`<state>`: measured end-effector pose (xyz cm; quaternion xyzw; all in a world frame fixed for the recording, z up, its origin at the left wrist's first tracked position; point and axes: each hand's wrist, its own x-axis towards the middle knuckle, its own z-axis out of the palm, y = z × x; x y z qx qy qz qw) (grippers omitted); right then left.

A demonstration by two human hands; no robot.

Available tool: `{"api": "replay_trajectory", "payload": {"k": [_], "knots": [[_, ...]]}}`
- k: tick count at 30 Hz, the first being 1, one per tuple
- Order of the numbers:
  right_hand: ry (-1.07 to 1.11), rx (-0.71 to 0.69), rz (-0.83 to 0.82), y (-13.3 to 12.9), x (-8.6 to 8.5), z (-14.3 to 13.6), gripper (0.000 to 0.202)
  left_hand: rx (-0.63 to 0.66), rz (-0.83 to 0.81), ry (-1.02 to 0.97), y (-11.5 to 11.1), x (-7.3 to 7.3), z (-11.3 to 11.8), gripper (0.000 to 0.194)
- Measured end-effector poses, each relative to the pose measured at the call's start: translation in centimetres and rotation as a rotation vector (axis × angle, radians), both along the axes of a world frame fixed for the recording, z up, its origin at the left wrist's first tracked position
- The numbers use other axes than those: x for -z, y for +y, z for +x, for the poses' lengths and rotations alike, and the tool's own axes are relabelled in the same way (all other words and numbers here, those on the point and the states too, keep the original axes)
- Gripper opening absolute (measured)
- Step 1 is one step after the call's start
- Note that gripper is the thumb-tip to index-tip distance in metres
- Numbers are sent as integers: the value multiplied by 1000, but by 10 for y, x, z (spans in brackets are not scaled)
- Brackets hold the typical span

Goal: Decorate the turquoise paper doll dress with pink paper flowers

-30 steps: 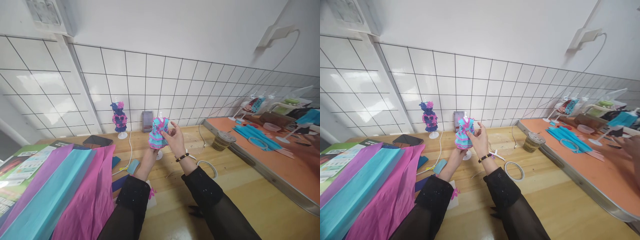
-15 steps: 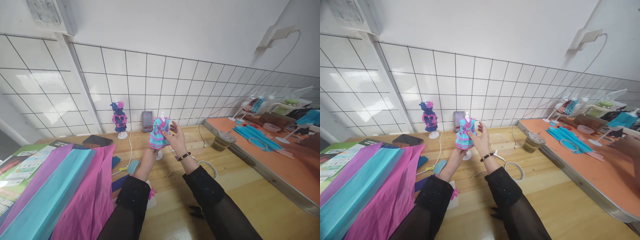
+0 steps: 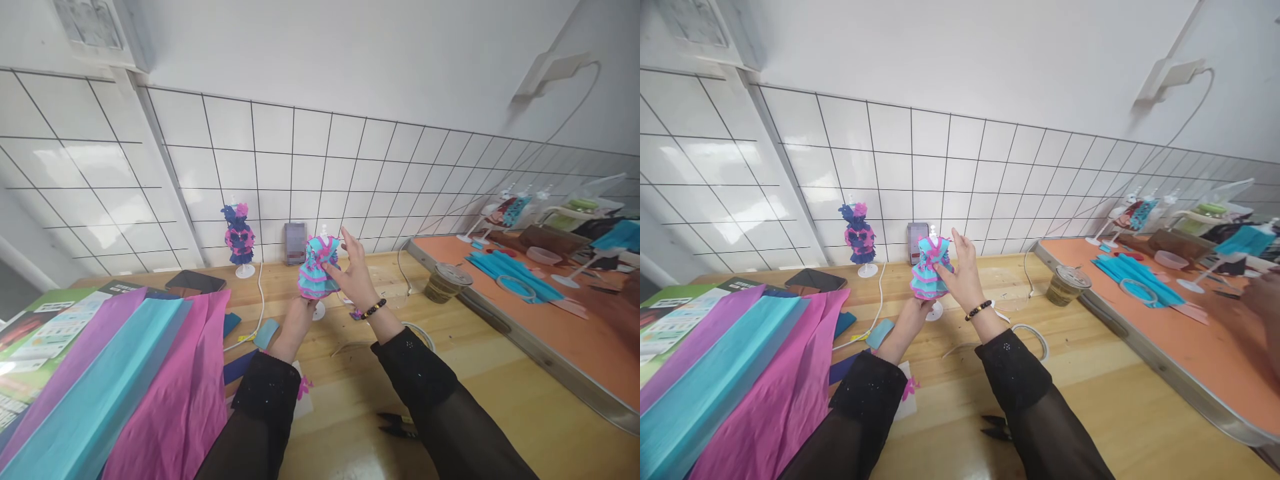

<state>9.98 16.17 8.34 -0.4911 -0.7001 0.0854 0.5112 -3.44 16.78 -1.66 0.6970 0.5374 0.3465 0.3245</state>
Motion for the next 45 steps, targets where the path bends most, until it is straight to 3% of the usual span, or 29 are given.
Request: {"api": "replay_trajectory", "payload": {"k": [5,9,21,31,33,37,41,45], "knots": [[-183,16,60,0,-4,3,71,8,3,-3,1,0,0,30],[-194,14,60,-1,-5,3,73,6,2,-14,1,2,1,28],[218,-156,-178,-4,6,6,89,2,25,-49,1,7,0,26],[502,-74,-254,-14,27,25,68,-7,15,-38,1,5,0,25],[439,-1,-185,-20,30,24,52,0,13,-40,1,4,-1,26],[87,68,28,-37,29,15,22,-3,12,-38,0,2,-1,26],[-195,16,96,-49,21,4,29,6,13,-42,-1,1,-1,24],[-432,103,101,-49,17,-3,39,11,16,-47,-1,2,-2,24]]}}
